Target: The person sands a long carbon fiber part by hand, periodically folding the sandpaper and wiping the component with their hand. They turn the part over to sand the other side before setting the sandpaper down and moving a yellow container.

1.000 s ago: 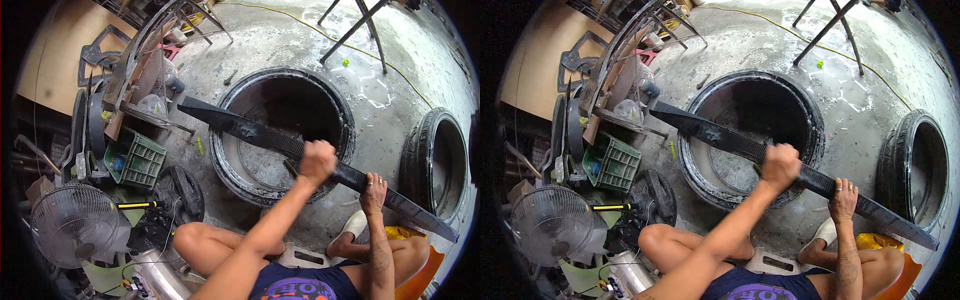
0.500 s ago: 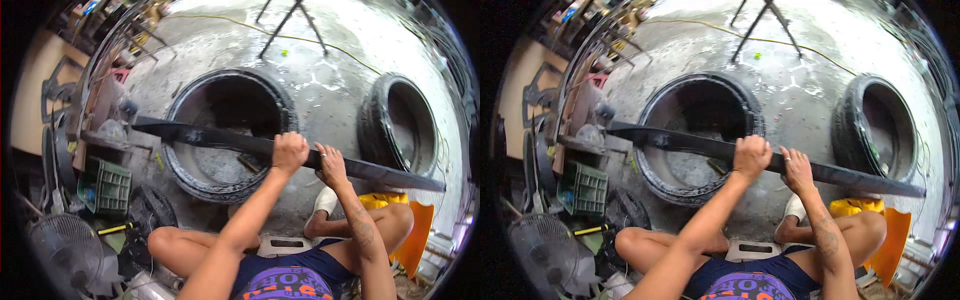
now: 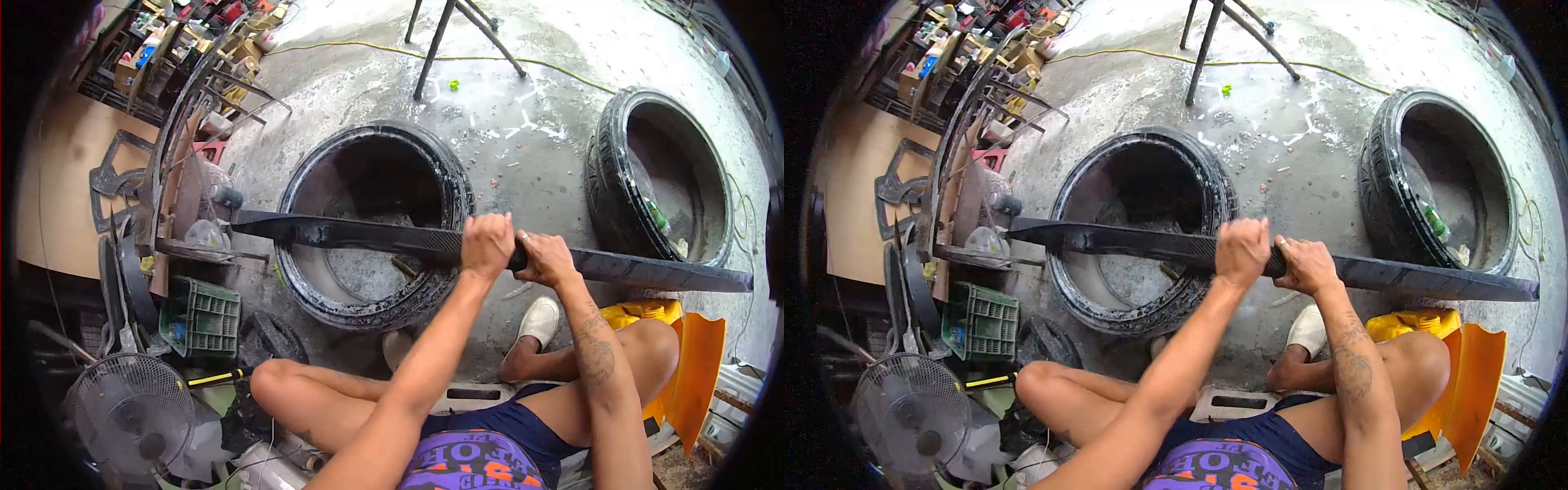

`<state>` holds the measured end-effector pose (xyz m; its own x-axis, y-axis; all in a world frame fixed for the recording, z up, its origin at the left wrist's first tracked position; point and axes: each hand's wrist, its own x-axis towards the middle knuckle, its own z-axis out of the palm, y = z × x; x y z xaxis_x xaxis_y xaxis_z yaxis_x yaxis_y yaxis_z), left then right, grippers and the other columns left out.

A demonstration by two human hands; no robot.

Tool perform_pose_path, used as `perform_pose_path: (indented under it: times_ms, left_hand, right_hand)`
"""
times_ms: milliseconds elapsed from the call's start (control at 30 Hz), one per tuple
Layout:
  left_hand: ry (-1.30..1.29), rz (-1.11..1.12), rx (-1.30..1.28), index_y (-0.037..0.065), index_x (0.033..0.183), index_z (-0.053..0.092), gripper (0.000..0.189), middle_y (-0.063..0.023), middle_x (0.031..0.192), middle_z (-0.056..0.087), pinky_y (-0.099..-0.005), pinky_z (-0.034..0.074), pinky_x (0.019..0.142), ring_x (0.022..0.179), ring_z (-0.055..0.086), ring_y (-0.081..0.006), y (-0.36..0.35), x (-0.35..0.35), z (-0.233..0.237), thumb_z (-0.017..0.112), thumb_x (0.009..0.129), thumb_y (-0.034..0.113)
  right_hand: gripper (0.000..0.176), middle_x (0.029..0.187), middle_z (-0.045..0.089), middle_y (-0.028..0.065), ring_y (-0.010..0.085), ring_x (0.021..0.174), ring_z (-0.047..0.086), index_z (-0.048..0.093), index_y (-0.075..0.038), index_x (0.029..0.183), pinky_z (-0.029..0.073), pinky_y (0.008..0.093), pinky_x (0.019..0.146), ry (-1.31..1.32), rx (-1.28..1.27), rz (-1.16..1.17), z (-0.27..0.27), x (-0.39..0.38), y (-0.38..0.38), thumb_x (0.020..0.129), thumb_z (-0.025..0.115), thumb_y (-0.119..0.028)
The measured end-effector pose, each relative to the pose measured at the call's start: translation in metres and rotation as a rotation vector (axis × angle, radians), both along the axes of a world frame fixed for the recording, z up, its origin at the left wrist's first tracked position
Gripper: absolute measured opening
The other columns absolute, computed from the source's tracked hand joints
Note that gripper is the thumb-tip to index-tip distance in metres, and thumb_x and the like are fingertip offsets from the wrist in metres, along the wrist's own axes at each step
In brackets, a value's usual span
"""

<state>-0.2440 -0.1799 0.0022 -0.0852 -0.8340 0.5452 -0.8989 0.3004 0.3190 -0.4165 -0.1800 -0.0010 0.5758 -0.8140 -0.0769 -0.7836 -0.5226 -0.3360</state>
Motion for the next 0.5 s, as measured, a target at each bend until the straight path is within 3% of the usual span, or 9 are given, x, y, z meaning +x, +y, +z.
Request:
perform_pose_path:
  times_ms: [133, 200, 233, 267, 300, 367, 400, 467, 500]
  left_hand:
    - [-0.132, 0.258, 0.014, 0.008, 0.056, 0.054, 0.04, -0.0184, 0.06, 0.058, -0.0492, 0.043, 0.054, 0.055, 0.059, -0.0362, -0.012, 0.107, 0.004, 0.056, 0.094, 0.02]
    - [0.06, 0.446, 0.069, 0.006, 0.054, 0.053, 0.042, -0.0219, 0.059, 0.057, -0.0494, 0.044, 0.05, 0.051, 0.059, -0.0382, -0.011, 0.15, 0.004, 0.056, 0.094, 0.019]
    - [-0.084, 0.404, 0.033, 0.005, 0.054, 0.053, 0.043, -0.0221, 0.06, 0.059, -0.0482, 0.047, 0.051, 0.052, 0.06, -0.0378, -0.012, 0.137, 0.004, 0.055, 0.095, 0.019]
    - [-0.074, 0.319, 0.045, 0.007, 0.057, 0.054, 0.037, -0.0193, 0.06, 0.059, -0.0492, 0.045, 0.052, 0.055, 0.06, -0.0364, -0.01, 0.11, -0.001, 0.055, 0.092, 0.019]
    - [-0.232, 0.188, 0.068, 0.01, 0.062, 0.055, 0.028, -0.0159, 0.063, 0.058, -0.0492, 0.043, 0.055, 0.059, 0.059, -0.035, -0.005, 0.072, 0.001, 0.056, 0.088, 0.019]
    - [-0.036, -0.019, 0.066, 0.013, 0.066, 0.053, 0.017, -0.0111, 0.067, 0.055, -0.046, 0.042, 0.064, 0.067, 0.058, -0.0308, 0.002, -0.001, -0.01, 0.054, 0.082, 0.018]
    - [0.057, -0.021, 0.052, 0.014, 0.065, 0.051, 0.017, -0.0107, 0.068, 0.055, -0.0456, 0.041, 0.064, 0.069, 0.058, -0.0306, 0.005, -0.016, -0.007, 0.054, 0.081, 0.018]
    - [-0.097, -0.042, 0.089, 0.013, 0.065, 0.051, 0.016, -0.0101, 0.069, 0.056, -0.0459, 0.04, 0.064, 0.069, 0.058, -0.0295, 0.002, 0.032, -0.004, 0.054, 0.081, 0.018]
    - [-0.256, 0.101, 0.082, 0.013, 0.064, 0.051, 0.018, -0.0092, 0.066, 0.055, -0.0461, 0.04, 0.06, 0.065, 0.057, -0.0288, -0.001, 0.073, -0.004, 0.054, 0.08, 0.017]
  right_hand:
    - [0.065, 0.093, 0.069, 0.0122, 0.0327, 0.089, 0.069, 0.056, -0.008, 0.117, 0.055, 0.0417, 0.077, 0.02, 0.021, -0.02, 0.004, 0.002, 0.001, 0.063, 0.081, -0.034]
    - [0.066, 0.095, 0.07, 0.0131, 0.0319, 0.089, 0.069, 0.058, -0.007, 0.117, 0.055, 0.0412, 0.077, 0.022, 0.026, -0.02, 0.005, 0.003, 0.002, 0.062, 0.081, -0.035]
    - [0.066, 0.095, 0.07, 0.0131, 0.0319, 0.089, 0.069, 0.058, -0.007, 0.117, 0.055, 0.0412, 0.077, 0.012, 0.032, -0.018, 0.005, 0.003, 0.004, 0.062, 0.081, -0.035]
    - [0.067, 0.095, 0.07, 0.0131, 0.0317, 0.089, 0.069, 0.059, -0.007, 0.118, 0.055, 0.0411, 0.077, 0.012, 0.034, -0.02, 0.004, 0.004, 0.004, 0.061, 0.081, -0.035]
    - [0.067, 0.095, 0.07, 0.0131, 0.0314, 0.088, 0.069, 0.06, -0.007, 0.118, 0.055, 0.0411, 0.076, 0.015, 0.029, -0.026, 0.004, 0.003, 0.001, 0.061, 0.081, -0.036]
    - [0.067, 0.095, 0.07, 0.0131, 0.0315, 0.088, 0.069, 0.06, -0.007, 0.119, 0.055, 0.0412, 0.076, -0.027, 0.021, -0.019, -0.004, -0.003, 0.004, 0.061, 0.081, -0.035]
    - [0.067, 0.094, 0.07, 0.013, 0.0316, 0.088, 0.069, 0.06, -0.007, 0.119, 0.055, 0.0412, 0.076, -0.067, 0.002, -0.014, -0.002, -0.001, 0.001, 0.062, 0.081, -0.035]
    - [0.07, 0.095, 0.07, 0.0134, 0.0314, 0.088, 0.07, 0.06, -0.007, 0.122, 0.055, 0.0413, 0.076, -0.057, 0.004, -0.018, -0.001, 0.001, 0.003, 0.062, 0.081, -0.035]
    - [0.07, 0.095, 0.07, 0.0133, 0.0314, 0.088, 0.07, 0.06, -0.008, 0.123, 0.055, 0.0413, 0.077, -0.011, 0.026, -0.027, 0.003, 0.002, 0.004, 0.061, 0.082, -0.035]
